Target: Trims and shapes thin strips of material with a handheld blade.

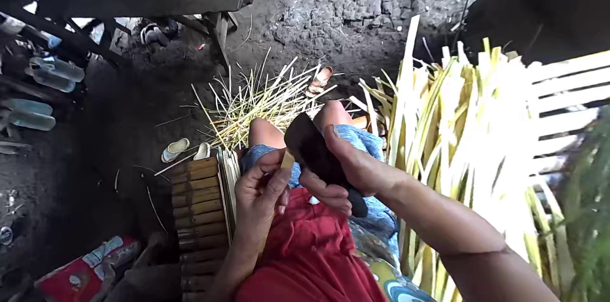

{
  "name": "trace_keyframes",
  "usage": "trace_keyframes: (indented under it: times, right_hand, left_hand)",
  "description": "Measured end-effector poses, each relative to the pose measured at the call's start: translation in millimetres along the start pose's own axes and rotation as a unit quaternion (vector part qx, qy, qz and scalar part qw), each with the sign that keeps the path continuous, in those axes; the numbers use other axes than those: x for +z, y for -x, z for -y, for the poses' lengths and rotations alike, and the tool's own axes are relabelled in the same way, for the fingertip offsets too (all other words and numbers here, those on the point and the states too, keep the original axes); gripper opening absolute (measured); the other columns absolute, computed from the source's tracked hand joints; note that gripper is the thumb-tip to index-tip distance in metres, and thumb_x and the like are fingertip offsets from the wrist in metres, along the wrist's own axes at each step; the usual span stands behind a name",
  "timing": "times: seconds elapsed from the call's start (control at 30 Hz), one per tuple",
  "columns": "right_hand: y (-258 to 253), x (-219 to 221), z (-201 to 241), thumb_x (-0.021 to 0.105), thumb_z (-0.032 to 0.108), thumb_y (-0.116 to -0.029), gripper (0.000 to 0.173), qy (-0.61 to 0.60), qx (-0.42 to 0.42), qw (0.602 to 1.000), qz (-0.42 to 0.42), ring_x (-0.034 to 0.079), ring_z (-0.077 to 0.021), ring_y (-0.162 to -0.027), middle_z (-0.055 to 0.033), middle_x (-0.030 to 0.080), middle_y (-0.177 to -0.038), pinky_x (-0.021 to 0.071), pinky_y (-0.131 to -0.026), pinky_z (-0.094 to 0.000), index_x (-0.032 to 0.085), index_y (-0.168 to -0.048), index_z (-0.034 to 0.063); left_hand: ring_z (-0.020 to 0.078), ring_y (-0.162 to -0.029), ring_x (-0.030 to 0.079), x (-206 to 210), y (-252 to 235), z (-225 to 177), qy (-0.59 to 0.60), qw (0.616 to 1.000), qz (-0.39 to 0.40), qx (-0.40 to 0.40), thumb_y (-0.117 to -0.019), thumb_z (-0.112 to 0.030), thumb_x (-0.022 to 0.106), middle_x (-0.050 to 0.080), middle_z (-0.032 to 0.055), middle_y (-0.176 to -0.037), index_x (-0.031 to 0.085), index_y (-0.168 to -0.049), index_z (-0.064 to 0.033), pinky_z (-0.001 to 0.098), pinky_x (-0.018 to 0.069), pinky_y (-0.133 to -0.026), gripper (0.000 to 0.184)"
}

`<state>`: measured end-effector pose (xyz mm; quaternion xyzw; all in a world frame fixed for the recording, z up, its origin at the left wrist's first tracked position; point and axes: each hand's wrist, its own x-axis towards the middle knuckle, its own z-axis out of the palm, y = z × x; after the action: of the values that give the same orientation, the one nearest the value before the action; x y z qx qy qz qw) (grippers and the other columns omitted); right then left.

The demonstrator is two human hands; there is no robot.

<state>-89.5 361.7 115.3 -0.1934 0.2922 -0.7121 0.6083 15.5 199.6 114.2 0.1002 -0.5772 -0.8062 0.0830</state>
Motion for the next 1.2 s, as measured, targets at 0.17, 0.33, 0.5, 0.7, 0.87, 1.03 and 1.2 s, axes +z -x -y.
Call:
trace_keyframes:
  times: [0.17,0.33,0.5,0.7,0.87,1.03,1.2]
  right_hand:
    - [7,-1,2,0.031,0.082,-0.0923,0.071,-0.018,0.036,0.999,-0.009,0.053,0.0003,-0.039,0.0098,0.046,-0.049,0.0476,-0.039,-0.0157,0.054,-0.078,0.0169]
    - [10,-3,2,0.032,0.080,-0.0939,0.072,-0.021,0.025,0.999,0.008,0.053,0.0004,-0.039,0.0093,0.045,-0.048,0.0468,-0.038,-0.0153,0.054,-0.075,0.0152]
    - [12,-3,0,0.034,0.079,-0.0945,0.069,-0.032,0.013,0.999,0.009,0.053,0.0001,-0.039,0.0089,0.045,-0.049,0.0475,-0.038,-0.0157,0.055,-0.081,0.0150]
    - [13,1,6,0.027,0.072,-0.0998,0.068,0.029,0.026,0.999,0.025,0.049,0.0007,-0.036,0.0080,0.041,-0.047,0.0456,-0.037,-0.0154,0.051,-0.073,0.0141]
    - [12,8,30,0.018,0.060,-0.1069,0.064,0.111,0.084,0.990,0.039,0.041,0.0003,-0.034,0.0063,0.038,-0.047,0.0384,-0.033,-0.0165,0.046,-0.073,0.0137]
    - [9,13,40,0.009,0.056,-0.1081,0.069,0.205,0.113,0.970,-0.061,0.053,-0.0070,-0.042,-0.0004,0.055,-0.057,0.0474,-0.039,-0.0223,0.054,-0.081,0.0117]
    - [21,13,45,0.041,0.041,-0.1092,0.039,0.497,-0.138,0.834,-0.196,0.058,0.0020,-0.055,0.0100,0.060,-0.066,0.0502,-0.048,-0.0160,0.065,-0.092,0.0146]
  left_hand:
    - [-0.0023,-0.052,0.057,6,3,3,-0.009,1.000,-0.005,0.013,-0.0985,-0.010,0.065,0.069,-0.0038,-0.073,0.073,-0.102,-0.0097,0.0127,0.0496,-0.048,0.009]
    - [-0.0024,-0.052,0.057,8,4,4,-0.002,1.000,0.002,0.016,-0.0980,-0.012,0.067,0.070,-0.0028,-0.075,0.075,-0.108,-0.0120,0.0125,0.0491,-0.048,0.012]
    - [-0.0026,-0.053,0.058,8,5,4,0.001,1.000,0.007,0.026,-0.0981,-0.014,0.068,0.071,-0.0025,-0.077,0.075,-0.110,-0.0136,0.0122,0.0491,-0.048,0.014]
    - [-0.0022,-0.054,0.057,7,7,3,-0.001,0.998,0.032,0.047,-0.0978,-0.016,0.068,0.067,-0.0040,-0.077,0.072,-0.094,-0.0145,0.0129,0.0501,-0.049,0.005]
    - [-0.0040,-0.057,0.057,7,9,9,-0.029,0.996,0.070,0.055,-0.0987,-0.018,0.067,0.067,-0.0076,-0.077,0.072,-0.095,-0.0167,0.0122,0.0495,-0.051,0.006]
    - [0.0003,-0.055,0.060,8,7,9,-0.022,0.999,0.042,0.020,-0.0971,-0.011,0.068,0.070,-0.0004,-0.074,0.071,-0.092,-0.0114,0.0147,0.0505,-0.050,0.006]
    - [-0.0008,-0.069,0.065,-6,-24,-3,-0.113,0.981,0.129,0.091,-0.1045,-0.048,0.050,0.070,-0.0113,-0.083,0.076,-0.096,-0.0225,0.0193,0.0583,-0.063,0.037]
